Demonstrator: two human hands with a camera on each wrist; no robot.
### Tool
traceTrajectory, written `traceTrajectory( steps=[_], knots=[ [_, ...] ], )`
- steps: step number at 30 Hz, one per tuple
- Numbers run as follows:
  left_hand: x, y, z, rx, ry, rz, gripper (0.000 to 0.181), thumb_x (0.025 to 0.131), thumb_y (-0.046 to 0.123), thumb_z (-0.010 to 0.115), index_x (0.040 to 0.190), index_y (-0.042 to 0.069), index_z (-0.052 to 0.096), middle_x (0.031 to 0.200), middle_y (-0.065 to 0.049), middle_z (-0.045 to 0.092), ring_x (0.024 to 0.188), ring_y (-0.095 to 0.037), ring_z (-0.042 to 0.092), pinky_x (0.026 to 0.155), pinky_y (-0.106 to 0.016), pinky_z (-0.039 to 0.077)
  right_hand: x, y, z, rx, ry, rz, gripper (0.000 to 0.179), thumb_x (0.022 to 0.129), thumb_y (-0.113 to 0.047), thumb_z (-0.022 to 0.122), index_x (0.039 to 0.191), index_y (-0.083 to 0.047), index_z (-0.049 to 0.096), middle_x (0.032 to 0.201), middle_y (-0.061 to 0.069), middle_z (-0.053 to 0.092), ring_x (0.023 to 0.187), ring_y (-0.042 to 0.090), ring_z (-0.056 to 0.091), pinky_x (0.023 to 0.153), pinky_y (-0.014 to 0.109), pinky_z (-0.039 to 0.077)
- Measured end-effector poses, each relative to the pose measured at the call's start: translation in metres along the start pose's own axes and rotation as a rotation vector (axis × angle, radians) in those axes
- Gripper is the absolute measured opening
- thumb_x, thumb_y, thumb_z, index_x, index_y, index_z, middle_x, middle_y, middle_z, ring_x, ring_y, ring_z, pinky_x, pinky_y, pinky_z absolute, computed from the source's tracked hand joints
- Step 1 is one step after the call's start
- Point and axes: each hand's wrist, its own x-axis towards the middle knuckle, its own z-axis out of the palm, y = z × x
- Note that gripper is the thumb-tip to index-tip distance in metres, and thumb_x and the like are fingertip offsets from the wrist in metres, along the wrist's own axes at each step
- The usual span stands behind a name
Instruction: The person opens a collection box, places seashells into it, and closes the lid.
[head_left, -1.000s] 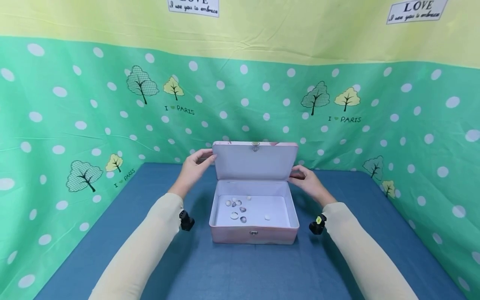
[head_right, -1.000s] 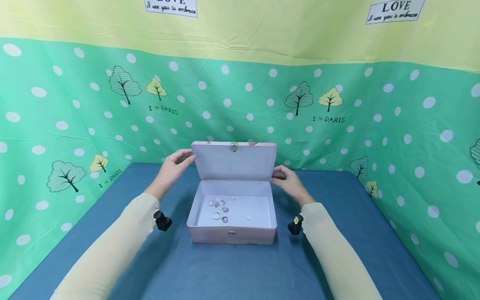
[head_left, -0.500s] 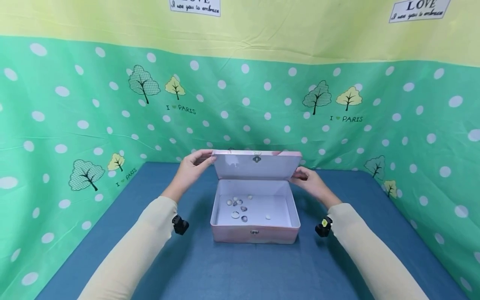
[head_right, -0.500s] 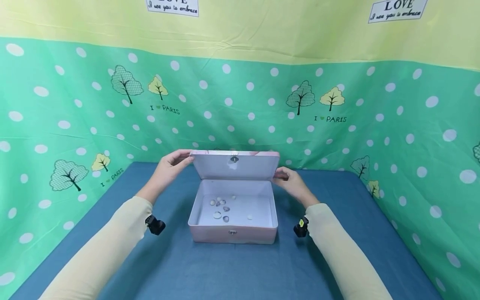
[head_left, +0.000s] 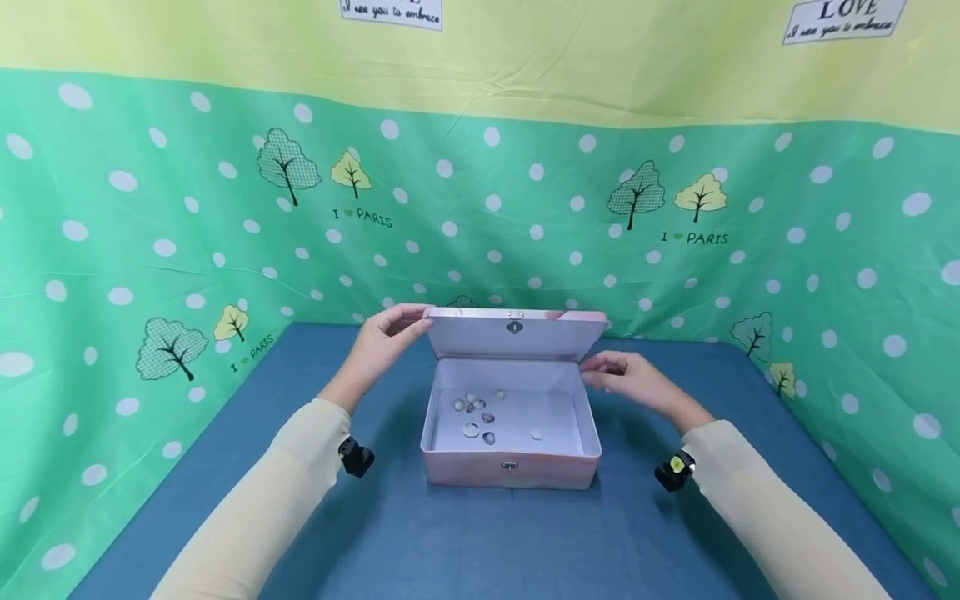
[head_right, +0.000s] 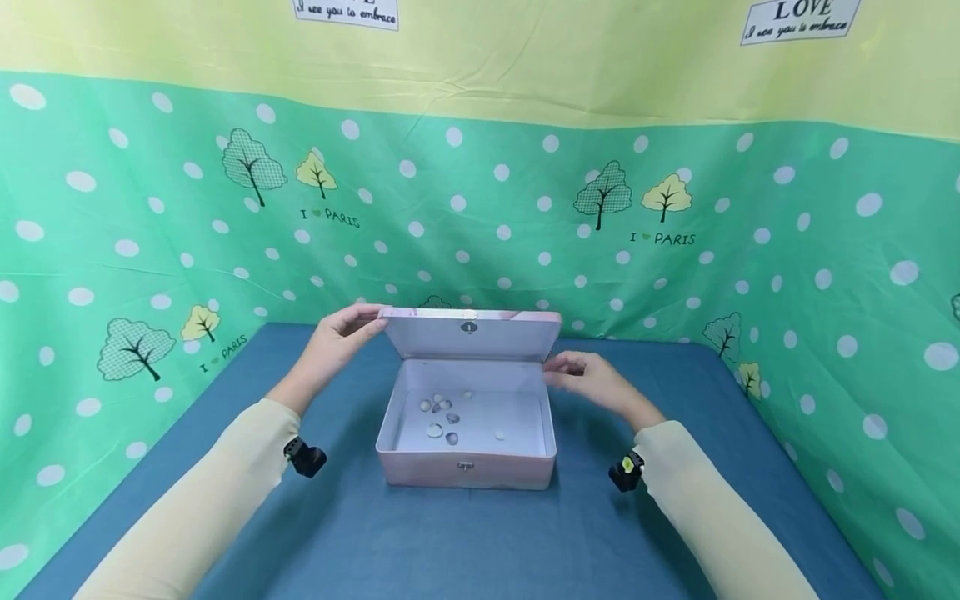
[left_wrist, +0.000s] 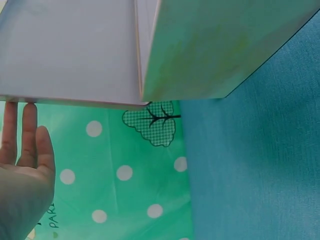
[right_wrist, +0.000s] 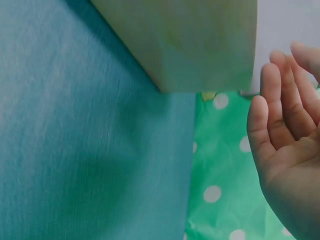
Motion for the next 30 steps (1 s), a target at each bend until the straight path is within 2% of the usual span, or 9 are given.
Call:
traceTrajectory(
  steps=[5,9,15,18,23,26,30],
  knots=[
    [-0.003,-0.002,-0.002,0.015,-0.029,-0.006,0.047,0.094,0.044,0.071,0.131,0.016,0.067,0.125,-0.004,0.067,0.114,-0.020,0.062,0.098,-0.044,0.048,-0.006,-0.015,0.008,-0.029,-0.046,-0.055,0.039,0.100,-0.028,0.065,0.128,-0.001,0.066,0.116,0.014,0.070,0.101,0.029,0.067,0.091,0.053,0.051],
    [-0.007,-0.004,-0.005,0.031,-0.054,-0.016,0.047,0.091,0.047,0.073,0.128,0.018,0.068,0.122,-0.001,0.068,0.112,-0.018,0.063,0.097,-0.043,0.049,-0.006,-0.032,0.020,-0.007,-0.048,-0.113,0.033,0.101,-0.023,0.064,0.127,-0.003,0.068,0.107,0.009,0.073,0.098,0.028,0.068,0.089,0.052,0.052],
    [-0.011,-0.006,-0.010,0.017,-0.122,-0.012,0.040,0.090,0.038,0.077,0.123,0.017,0.071,0.122,-0.001,0.068,0.111,-0.025,0.064,0.094,-0.042,0.050,-0.009,-0.062,0.039,0.074,-0.078,-0.184,0.033,0.105,-0.023,0.056,0.131,-0.003,0.065,0.100,0.007,0.072,0.096,0.023,0.069,0.086,0.039,0.055],
    [-0.012,-0.009,-0.014,0.011,-0.161,-0.010,0.035,0.089,0.033,0.079,0.119,0.015,0.073,0.122,-0.002,0.068,0.109,-0.029,0.064,0.091,-0.041,0.052,-0.010,-0.073,0.048,0.080,-0.095,-0.210,0.032,0.107,-0.025,0.053,0.124,-0.003,0.067,0.100,0.006,0.071,0.095,0.021,0.068,0.086,0.036,0.055],
    [-0.017,-0.013,-0.018,0.019,-0.229,-0.029,0.033,0.088,0.028,0.081,0.117,0.013,0.073,0.120,-0.006,0.068,0.106,-0.031,0.066,0.089,-0.040,0.053,-0.012,-0.085,0.065,0.059,-0.151,-0.278,0.033,0.108,-0.025,0.048,0.112,-0.001,0.071,0.097,0.008,0.072,0.090,0.020,0.068,0.084,0.039,0.055],
    [-0.019,-0.014,-0.019,0.022,-0.261,-0.039,0.036,0.088,0.028,0.081,0.120,0.013,0.072,0.123,-0.006,0.066,0.108,-0.029,0.065,0.092,-0.043,0.052,-0.014,-0.090,0.074,0.073,-0.182,-0.316,0.032,0.109,-0.022,0.046,0.118,-0.002,0.069,0.096,0.009,0.073,0.087,0.020,0.068,0.082,0.042,0.056],
    [-0.021,-0.013,-0.020,0.046,-0.307,-0.058,0.045,0.088,0.030,0.080,0.128,0.015,0.068,0.130,-0.003,0.062,0.114,-0.026,0.062,0.095,-0.046,0.049,-0.015,-0.093,0.084,0.104,-0.205,-0.327,0.033,0.110,-0.024,0.044,0.125,-0.006,0.067,0.092,0.004,0.072,0.086,0.020,0.069,0.080,0.040,0.056]
  ],
)
